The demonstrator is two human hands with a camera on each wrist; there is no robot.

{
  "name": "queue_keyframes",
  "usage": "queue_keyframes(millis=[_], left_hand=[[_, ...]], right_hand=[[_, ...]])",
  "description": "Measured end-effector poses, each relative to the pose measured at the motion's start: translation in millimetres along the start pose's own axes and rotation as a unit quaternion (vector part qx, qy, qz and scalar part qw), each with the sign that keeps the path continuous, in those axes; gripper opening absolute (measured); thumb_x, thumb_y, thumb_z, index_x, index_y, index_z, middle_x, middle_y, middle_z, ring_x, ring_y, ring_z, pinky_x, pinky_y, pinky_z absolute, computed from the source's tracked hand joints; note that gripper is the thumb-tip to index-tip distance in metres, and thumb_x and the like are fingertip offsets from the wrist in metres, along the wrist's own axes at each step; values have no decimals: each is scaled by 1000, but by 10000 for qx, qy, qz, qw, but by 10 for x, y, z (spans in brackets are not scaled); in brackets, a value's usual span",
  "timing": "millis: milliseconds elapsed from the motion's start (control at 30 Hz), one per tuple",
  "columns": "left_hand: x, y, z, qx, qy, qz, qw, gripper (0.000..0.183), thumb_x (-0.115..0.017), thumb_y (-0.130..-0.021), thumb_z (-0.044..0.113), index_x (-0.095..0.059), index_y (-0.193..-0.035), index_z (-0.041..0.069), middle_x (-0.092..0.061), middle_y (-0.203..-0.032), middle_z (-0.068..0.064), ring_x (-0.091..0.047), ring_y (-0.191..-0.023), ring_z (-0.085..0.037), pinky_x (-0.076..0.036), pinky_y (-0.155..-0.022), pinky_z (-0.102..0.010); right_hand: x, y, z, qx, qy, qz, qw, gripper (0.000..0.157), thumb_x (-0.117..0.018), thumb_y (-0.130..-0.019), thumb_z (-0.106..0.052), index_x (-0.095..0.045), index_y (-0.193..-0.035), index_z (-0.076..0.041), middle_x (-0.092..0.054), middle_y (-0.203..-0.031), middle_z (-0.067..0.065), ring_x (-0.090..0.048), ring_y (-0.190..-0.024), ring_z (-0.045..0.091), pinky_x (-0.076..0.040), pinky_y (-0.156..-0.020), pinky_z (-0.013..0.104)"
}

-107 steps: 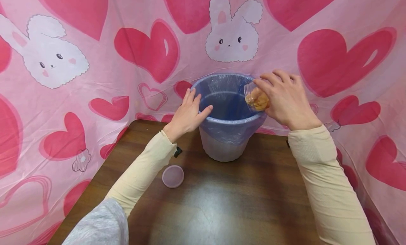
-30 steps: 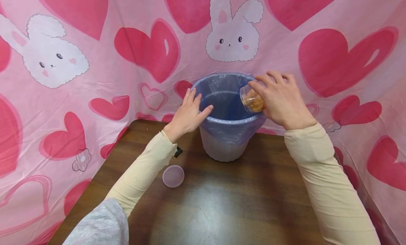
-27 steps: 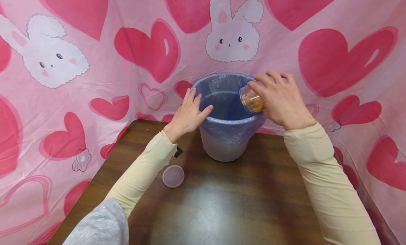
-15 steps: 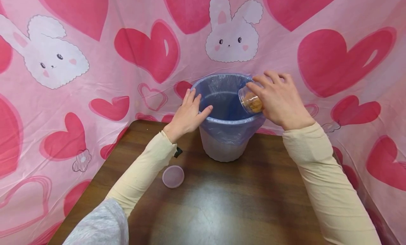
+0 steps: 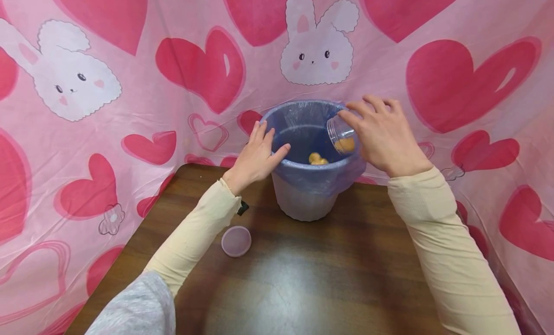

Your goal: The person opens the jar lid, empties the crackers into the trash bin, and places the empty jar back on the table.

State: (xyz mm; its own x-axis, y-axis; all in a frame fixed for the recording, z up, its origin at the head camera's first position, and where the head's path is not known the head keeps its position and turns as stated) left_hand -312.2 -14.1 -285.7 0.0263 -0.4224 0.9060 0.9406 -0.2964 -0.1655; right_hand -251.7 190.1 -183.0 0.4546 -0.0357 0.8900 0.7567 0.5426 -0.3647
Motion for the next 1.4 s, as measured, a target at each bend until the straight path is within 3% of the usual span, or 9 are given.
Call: queue_keyframes(millis=[1400], left_hand=[[16,8,8,-10,-39,40,10000,84,-34,-93,64,-29,-151,5,-9,-163,-13,2,-151,-28,-37,-109,-54]], right_hand=[[-8,30,14,-58,-103,41,9999,88,-85,-54,-7,-51,-135,-8,-49,-137,21,-37,-126,45,-33,-93,67]])
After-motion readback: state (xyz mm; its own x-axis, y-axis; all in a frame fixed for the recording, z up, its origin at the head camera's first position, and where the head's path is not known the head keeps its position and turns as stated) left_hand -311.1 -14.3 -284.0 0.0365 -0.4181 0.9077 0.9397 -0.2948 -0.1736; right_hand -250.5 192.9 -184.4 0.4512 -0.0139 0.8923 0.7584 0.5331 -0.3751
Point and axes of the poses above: each hand's wrist, its own y-axis away from the middle knuckle, its own x-axis out of the back of the hand, z = x × y, the point moved 8 cm from there along -y, towards the middle knuckle
